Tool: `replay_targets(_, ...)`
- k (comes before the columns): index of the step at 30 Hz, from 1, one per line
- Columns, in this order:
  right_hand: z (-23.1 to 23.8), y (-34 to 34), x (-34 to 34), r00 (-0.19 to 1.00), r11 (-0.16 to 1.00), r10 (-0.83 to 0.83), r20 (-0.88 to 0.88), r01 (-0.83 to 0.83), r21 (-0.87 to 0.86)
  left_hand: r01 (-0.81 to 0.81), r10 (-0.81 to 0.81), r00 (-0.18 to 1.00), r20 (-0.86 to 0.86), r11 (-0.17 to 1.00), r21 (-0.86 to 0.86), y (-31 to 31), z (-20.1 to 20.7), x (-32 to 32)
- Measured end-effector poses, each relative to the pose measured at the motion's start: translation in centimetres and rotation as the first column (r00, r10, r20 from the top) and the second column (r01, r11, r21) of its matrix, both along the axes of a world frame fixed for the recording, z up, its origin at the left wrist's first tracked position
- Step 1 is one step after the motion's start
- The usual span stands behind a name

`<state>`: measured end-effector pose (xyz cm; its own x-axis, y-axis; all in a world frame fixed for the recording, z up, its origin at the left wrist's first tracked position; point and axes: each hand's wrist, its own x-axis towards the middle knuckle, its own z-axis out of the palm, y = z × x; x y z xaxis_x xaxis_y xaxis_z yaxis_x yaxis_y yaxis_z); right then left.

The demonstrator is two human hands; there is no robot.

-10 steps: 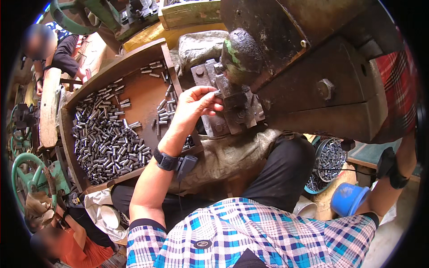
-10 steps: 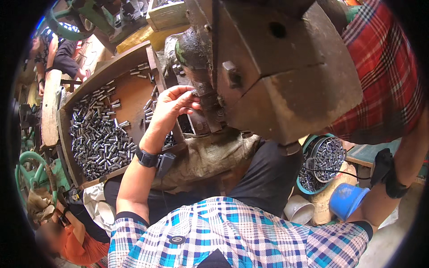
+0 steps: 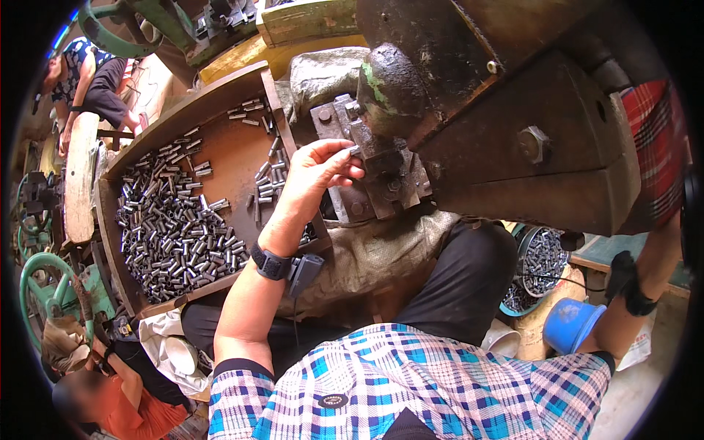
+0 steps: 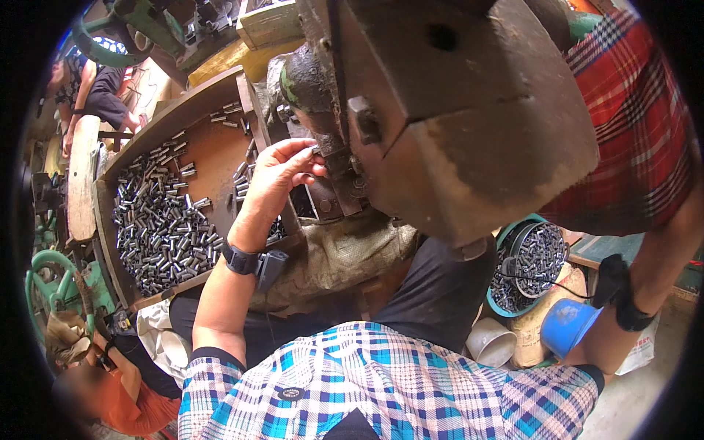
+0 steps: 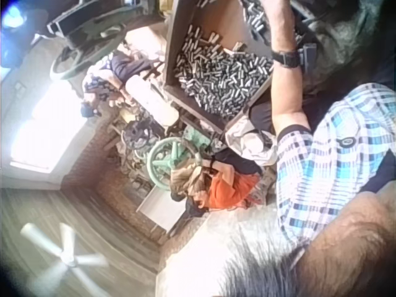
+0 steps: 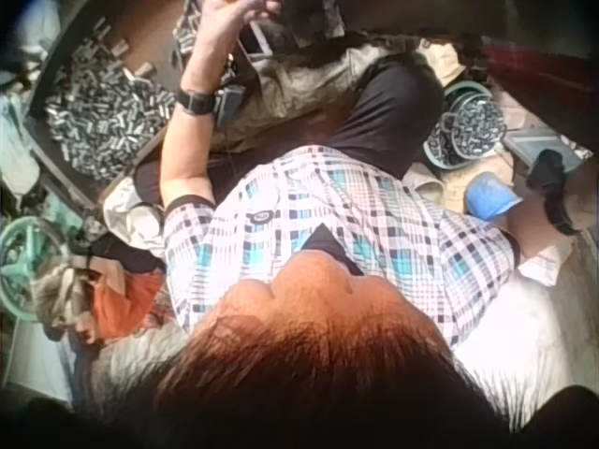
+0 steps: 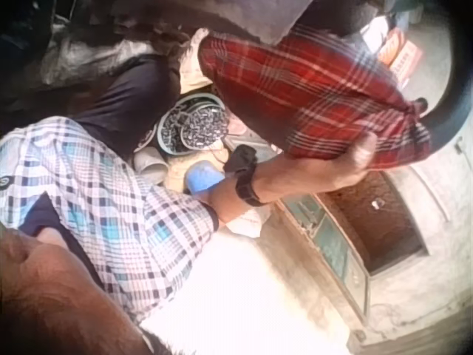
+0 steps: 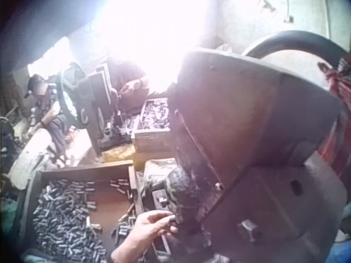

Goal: Manually assembling small metal components and using a small press or jig.

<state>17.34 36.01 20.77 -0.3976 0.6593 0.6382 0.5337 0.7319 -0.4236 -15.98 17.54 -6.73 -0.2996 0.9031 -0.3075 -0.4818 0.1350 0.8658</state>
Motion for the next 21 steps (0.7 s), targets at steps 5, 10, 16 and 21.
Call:
replay_targets(5, -10.8, -0.2, 7.1, 0.982, 0.989, -0.106, -0.157, 0.087, -0.123, -0.04, 0.039, 0.98, -0.194, 0.999, -0.002, 0.6, 0.6, 1.3)
replay_targets(10, -16.2, -1.1, 8.1, 0.999, 1.0, -0.008, 0.035, 0.008, -0.002, -0.043, 0.026, 0.855, -0.518, 0.999, -0.022, 1.5, 0.8, 2.0)
replay_targets(16, -8.8, 0.5, 5.0, 0.962, 0.997, -0.03, -0.273, 0.008, -0.083, -0.109, -0.062, 0.735, -0.676, 0.972, -0.207, -4.0, 2.4, -0.2)
replay_targets(21, -9.0, 5.6, 17.7, 0.986, 0.976, 0.126, -0.106, -0.104, 0.192, -0.204, 0.007, 0.724, -0.69, 0.957, -0.204, -9.8, 2.7, -1.6)
